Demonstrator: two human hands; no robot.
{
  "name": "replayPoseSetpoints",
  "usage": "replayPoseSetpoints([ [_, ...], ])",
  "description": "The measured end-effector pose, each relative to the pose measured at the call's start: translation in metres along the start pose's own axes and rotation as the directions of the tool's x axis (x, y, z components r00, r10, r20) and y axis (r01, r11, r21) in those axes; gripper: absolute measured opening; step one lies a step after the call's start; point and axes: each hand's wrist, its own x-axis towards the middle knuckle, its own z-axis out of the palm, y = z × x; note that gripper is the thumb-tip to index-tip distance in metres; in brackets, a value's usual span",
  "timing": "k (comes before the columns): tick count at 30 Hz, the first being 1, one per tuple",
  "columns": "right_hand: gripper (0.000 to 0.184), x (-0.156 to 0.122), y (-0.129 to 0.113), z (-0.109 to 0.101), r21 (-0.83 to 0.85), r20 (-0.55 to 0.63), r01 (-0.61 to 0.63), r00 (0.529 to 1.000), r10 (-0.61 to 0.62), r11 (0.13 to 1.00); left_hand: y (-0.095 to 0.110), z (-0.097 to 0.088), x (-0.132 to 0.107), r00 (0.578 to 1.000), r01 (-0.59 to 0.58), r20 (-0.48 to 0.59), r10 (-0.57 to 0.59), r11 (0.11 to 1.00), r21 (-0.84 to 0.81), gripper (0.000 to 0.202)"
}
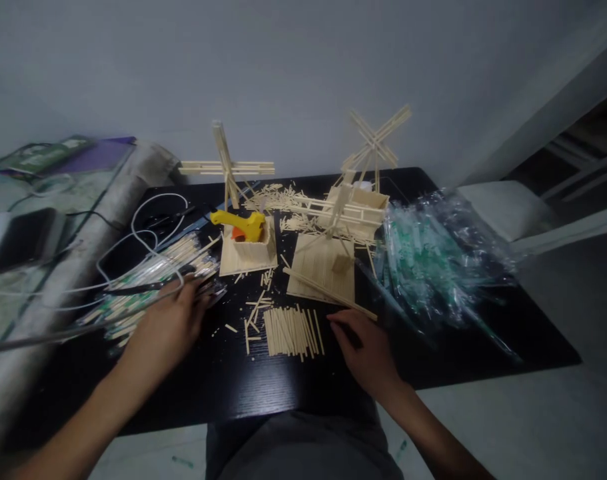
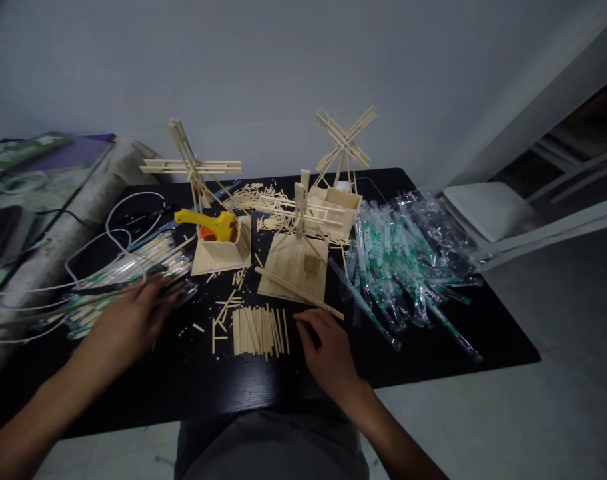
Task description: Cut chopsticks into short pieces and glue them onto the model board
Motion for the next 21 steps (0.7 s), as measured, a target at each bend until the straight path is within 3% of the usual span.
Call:
replayPoseSetpoints([
  [2, 0.018, 0.001, 0.001, -0.004, -0.004, -0.024, 0.017, 1.0, -0.017, 1.0, 0.024, 0.001, 0.001, 0.989, -0.142, 0.012, 0.144, 0.984, -0.107, 0.048],
  [4, 0.017, 0.005, 0.005, -0.011, -0.036, -0.052, 0.038, 0.998, -0.039, 0.999, 0.048, -0.006, 0.009, 0.964, -0.267, -0.063, 0.26, 0.952, -0.152, 0.041],
  [7, 0.017, 0.017, 0.018, -0.023, -0.117, -0.063, 0.064, 0.995, -0.072, 0.991, 0.076, -0.032, 0.039, 0.918, -0.34, -0.237, 0.318, 0.939, -0.06, 0.033],
  [10, 0.022, 0.028, 0.032, -0.029, -0.162, 0.023, 0.056, 0.998, -0.053, 0.985, 0.091, -0.057, 0.08, 0.901, -0.349, -0.247, 0.356, 0.934, 0.074, 0.036],
  [12, 0.027, 0.032, 0.039, -0.03, -0.187, 0.088, 0.038, 0.996, -0.022, 0.982, 0.095, -0.065, 0.105, 0.918, -0.309, -0.205, 0.341, 0.936, 0.171, 0.041],
  [15, 0.034, 0.03, 0.042, -0.033, -0.198, 0.131, 0.034, 0.991, -0.008, 0.98, 0.091, -0.063, 0.13, 0.949, -0.235, -0.145, 0.281, 0.933, 0.272, 0.043],
  [18, 0.037, 0.026, 0.039, -0.045, -0.151, 0.132, 0.017, 0.991, 0.004, 0.988, 0.077, -0.053, 0.145, 0.968, -0.215, -0.055, 0.246, 0.919, 0.33, 0.032],
  [21, 0.027, 0.027, 0.034, -0.058, -0.113, 0.112, -0.033, 0.993, 0.046, 0.993, 0.063, -0.046, 0.153, 0.965, -0.25, 0.008, 0.262, 0.913, 0.323, 0.014],
])
